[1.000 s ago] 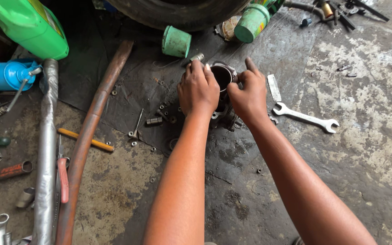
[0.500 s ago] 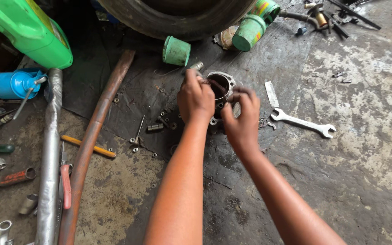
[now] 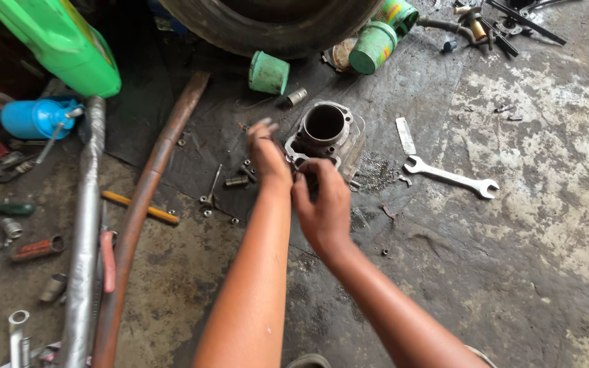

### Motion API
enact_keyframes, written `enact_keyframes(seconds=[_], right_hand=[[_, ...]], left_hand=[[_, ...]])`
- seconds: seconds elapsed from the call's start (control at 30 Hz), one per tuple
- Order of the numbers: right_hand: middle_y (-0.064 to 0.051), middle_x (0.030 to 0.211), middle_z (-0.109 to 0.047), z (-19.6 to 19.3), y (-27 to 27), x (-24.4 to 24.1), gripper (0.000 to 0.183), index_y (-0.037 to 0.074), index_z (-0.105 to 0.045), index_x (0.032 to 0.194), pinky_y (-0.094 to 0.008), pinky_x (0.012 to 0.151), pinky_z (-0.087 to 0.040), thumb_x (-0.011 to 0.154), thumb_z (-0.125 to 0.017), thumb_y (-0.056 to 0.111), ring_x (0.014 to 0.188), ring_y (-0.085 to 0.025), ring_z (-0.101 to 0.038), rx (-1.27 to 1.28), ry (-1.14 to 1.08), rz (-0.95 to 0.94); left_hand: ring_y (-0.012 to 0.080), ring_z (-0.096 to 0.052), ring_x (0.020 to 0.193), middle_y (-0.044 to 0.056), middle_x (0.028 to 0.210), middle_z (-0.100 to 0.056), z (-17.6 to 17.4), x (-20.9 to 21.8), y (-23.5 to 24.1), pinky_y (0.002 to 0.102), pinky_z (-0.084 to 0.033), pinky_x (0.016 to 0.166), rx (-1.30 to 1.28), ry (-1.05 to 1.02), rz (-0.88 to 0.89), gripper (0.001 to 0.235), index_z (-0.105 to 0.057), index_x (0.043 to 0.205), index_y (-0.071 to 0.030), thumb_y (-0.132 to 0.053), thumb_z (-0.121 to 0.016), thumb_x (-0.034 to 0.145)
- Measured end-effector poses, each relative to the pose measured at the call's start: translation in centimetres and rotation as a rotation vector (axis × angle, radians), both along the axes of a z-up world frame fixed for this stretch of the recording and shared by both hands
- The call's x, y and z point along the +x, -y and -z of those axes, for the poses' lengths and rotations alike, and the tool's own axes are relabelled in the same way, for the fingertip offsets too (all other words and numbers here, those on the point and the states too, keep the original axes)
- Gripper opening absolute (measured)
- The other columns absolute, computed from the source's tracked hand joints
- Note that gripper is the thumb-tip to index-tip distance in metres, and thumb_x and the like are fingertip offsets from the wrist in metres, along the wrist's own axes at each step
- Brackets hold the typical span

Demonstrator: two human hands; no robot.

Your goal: The person uses a wrench to tighten bolts on a metallic engine cylinder block. They then flip the block over and use a screwdriver to adjust a component on the opposite side.

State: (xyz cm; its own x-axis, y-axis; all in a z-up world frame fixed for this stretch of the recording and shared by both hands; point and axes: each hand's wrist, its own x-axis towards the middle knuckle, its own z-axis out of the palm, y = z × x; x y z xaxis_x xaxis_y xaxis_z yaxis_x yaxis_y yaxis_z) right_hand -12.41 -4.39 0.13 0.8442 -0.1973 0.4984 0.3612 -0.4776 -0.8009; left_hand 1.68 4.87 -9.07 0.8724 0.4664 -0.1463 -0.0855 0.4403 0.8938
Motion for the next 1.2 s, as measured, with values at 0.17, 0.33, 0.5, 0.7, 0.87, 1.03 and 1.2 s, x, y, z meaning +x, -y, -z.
enact_keyframes(seconds=[0.17,0.33,0.5,0.7,0.87,1.03,1.2], right_hand=[[-0.006,0.090,-0.071,1.5,0.6,-0.1,0.012,0.003,-0.064,0.105,-0.030,0.071,-0.059,0.095,-0.066,0.009,0.078,-0.013,-0.070,0.355,-0.202,-0.005],[-0.007,0.109,-0.069,6.4,14.3,4.6,0.025,0.002,-0.064,0.113,-0.026,0.077,-0.062,0.088,-0.062,0.001,0.092,-0.013,-0.070,0.593,-0.179,0.335],[-0.025,0.132,-0.063,6.9,28.1,6.1,0.060,-0.006,-0.050,0.145,-0.044,0.091,-0.057,0.090,-0.071,0.003,0.108,-0.033,-0.066,-0.424,-0.227,0.673],[-0.013,0.146,-0.055,8.3,29.9,1.9,0.045,0.025,-0.068,0.133,-0.044,0.103,-0.045,0.089,-0.077,0.028,0.124,-0.034,-0.056,-0.788,-0.760,0.230],[-0.015,0.130,-0.062,9.6,27.6,0.0,0.032,0.020,-0.069,0.121,-0.052,0.104,-0.036,0.090,-0.073,0.028,0.127,-0.035,-0.053,-0.917,-0.608,0.378],[-0.013,0.124,-0.065,10.2,27.9,0.0,0.031,0.010,-0.064,0.116,-0.053,0.105,-0.035,0.087,-0.064,0.017,0.122,-0.033,-0.057,-0.986,-0.545,0.397],[-0.017,0.096,-0.072,12.3,26.0,0.6,0.018,0.004,-0.058,0.111,-0.051,0.095,-0.047,0.096,-0.064,0.013,0.091,-0.035,-0.070,-0.526,-0.544,0.425]], left_hand=[[0.0208,-0.063,0.103,0.009,0.108,-0.070,-2.6,-1.7,-2.9,0.034,-0.044,0.095,0.127,-0.163,-0.200,0.036,-0.065,0.110,-0.006,-0.028,-0.041,0.095],[0.0230,-0.064,0.098,0.011,0.103,-0.070,-3.5,-2.5,-2.7,0.038,-0.049,0.093,0.354,-0.147,-0.173,0.030,-0.067,0.105,-0.005,-0.028,-0.051,0.093],[0.0302,-0.058,0.118,0.014,0.128,-0.066,-7.9,-4.5,0.2,0.044,-0.045,0.102,1.136,0.109,0.034,0.041,-0.067,0.125,-0.012,-0.033,-0.069,0.090],[0.0371,-0.053,0.122,0.019,0.130,-0.056,-14.3,-1.8,1.8,0.051,-0.045,0.094,1.723,0.176,0.737,0.081,-0.045,0.150,-0.021,-0.052,-0.074,0.081],[0.0343,-0.062,0.109,0.020,0.124,-0.058,-14.4,-1.9,3.4,0.045,-0.053,0.084,2.164,0.173,0.840,0.070,-0.047,0.150,-0.022,-0.059,-0.061,0.092],[0.0344,-0.069,0.094,0.021,0.106,-0.068,-14.7,-4.3,2.4,0.045,-0.055,0.079,1.914,-0.176,0.712,0.077,-0.052,0.138,-0.010,-0.065,-0.062,0.085],[0.0413,-0.070,0.093,0.026,0.103,-0.068,-11.5,-2.3,1.7,0.047,-0.052,0.078,1.449,-0.591,0.324,0.075,-0.062,0.111,0.000,-0.066,-0.069,0.079]])
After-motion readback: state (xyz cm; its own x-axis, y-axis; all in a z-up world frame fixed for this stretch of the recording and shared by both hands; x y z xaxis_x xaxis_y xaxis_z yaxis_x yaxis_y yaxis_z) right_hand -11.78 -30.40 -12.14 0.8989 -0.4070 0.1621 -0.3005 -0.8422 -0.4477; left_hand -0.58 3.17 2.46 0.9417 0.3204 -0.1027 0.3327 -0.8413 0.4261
